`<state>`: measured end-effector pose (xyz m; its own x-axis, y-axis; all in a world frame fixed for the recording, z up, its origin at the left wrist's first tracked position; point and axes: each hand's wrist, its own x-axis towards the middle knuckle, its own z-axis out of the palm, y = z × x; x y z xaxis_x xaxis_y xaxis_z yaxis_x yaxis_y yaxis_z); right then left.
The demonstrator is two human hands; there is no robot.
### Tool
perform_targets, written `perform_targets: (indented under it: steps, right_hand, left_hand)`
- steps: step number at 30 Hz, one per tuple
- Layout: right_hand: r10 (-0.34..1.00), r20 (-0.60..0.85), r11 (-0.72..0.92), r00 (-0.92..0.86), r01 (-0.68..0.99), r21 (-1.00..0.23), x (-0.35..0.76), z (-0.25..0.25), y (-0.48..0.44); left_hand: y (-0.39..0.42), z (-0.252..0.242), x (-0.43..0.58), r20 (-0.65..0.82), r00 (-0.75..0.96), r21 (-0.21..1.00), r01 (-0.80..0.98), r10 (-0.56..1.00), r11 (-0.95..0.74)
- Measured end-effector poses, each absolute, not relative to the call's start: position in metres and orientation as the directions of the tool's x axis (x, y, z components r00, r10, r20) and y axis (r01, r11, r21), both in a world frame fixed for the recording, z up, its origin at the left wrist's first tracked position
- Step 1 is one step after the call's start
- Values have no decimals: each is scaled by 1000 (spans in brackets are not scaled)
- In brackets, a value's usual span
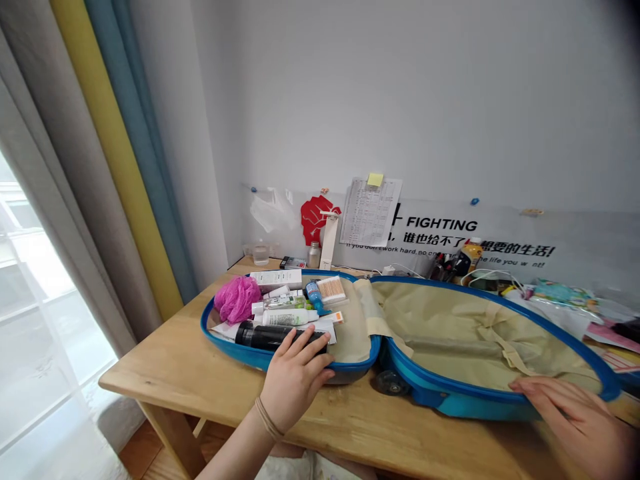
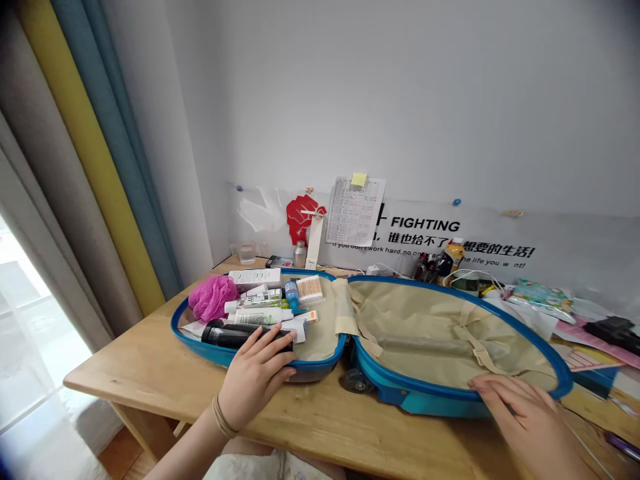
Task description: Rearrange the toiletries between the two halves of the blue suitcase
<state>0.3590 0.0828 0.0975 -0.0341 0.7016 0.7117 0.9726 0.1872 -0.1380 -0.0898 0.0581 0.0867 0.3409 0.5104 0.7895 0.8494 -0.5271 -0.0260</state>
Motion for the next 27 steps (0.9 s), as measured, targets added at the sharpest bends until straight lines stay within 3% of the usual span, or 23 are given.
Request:
perform_targets:
  steps: [3, 8, 18, 27]
  right_hand:
    - [687, 722, 277, -82, 948, -156, 350, 103, 84]
    - [647, 748, 375, -150, 916, -140, 321, 108, 77]
    - [515, 811, 556, -277, 828, -70, 259, 110, 56]
    - [596, 744, 675, -302, 689, -262, 224, 107, 46]
  left_hand:
    - [54, 88, -98, 728, 364, -16, 856, 581, -517]
    - [46, 89, -115, 744, 339, -36, 881, 576, -472]
    - [33, 94, -182, 687, 435, -228, 889, 582, -396]
    - [18, 103, -229, 643, 379, -221, 924, 665, -312]
